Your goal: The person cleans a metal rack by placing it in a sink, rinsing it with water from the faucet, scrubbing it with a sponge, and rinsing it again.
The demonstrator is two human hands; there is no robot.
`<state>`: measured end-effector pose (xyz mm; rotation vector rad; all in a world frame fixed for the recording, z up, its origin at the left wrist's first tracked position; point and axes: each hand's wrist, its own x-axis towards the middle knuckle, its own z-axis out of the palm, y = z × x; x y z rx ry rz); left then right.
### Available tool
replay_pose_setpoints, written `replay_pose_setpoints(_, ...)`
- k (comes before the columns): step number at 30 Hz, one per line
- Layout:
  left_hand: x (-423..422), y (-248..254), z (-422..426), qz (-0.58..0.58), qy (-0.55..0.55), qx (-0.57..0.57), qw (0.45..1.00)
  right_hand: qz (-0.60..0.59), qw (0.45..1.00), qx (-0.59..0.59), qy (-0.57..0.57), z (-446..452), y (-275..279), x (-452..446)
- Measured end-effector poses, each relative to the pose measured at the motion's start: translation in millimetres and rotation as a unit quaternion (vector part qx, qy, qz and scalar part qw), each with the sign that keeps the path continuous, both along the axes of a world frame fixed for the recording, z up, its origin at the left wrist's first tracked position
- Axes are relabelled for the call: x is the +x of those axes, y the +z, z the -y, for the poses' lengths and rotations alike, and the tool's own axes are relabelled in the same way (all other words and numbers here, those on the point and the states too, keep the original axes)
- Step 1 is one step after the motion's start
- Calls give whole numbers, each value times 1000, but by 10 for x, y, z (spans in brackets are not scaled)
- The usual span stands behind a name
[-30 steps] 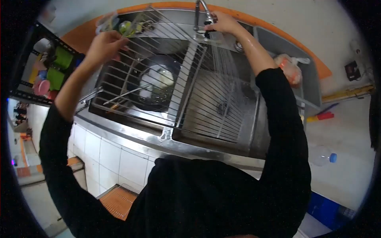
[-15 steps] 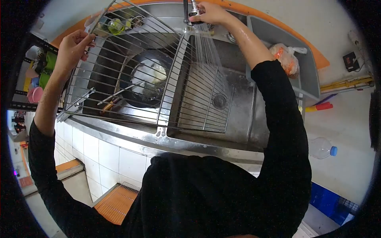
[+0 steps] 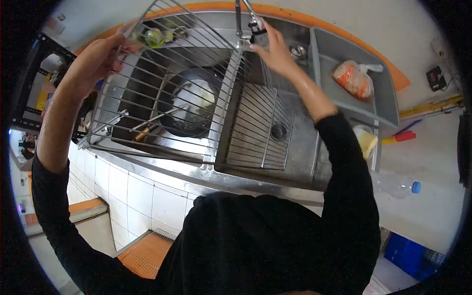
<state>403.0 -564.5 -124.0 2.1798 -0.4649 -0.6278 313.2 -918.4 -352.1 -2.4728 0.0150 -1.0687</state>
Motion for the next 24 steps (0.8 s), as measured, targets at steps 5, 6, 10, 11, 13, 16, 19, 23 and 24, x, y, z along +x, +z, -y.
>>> replay_pose_setpoints(5, -536, 341, 282, -48, -67, -170, 982, -144, 918, 350, 117, -408, -314, -1201)
replay_pose_setpoints(6, -627, 391, 361, -68, -124, -236, 962, -155, 871, 438, 160, -490, -374, -1469)
replay_pose_setpoints(10, -1215, 841, 845, -188, -144, -269, 933, -35, 875, 444, 189, -875, -627, -2332)
replay_pose_setpoints(11, -1376, 936, 976, -229, -153, -278, 920, -15, 912, 375, 168, -1018, -566, -2489)
replay_pose_setpoints(13, -1882, 1018, 1138, -187, -71, -342, 918, 16, 943, 300, 146, -1241, -555, -2699)
replay_pose_setpoints(16, -2111, 1214, 1237, -229, -101, -316, 915, 0, 968, 248, 21, -1403, -761, -2761)
replay_pose_setpoints(19, -1988, 1314, 1421, 192, -375, -235, 876, 76, 874, 476, 57, -1386, -839, -2785)
replay_pose_setpoints(23, -2288, 1670, 1169, 480, -475, -87, 732, 105, 892, 416, 145, -1089, -14, -2947)
replay_pose_setpoints(24, -2409, 1795, 1047, 504, -449, -17, 737, 110, 887, 420, 157, -1069, 129, -2948)
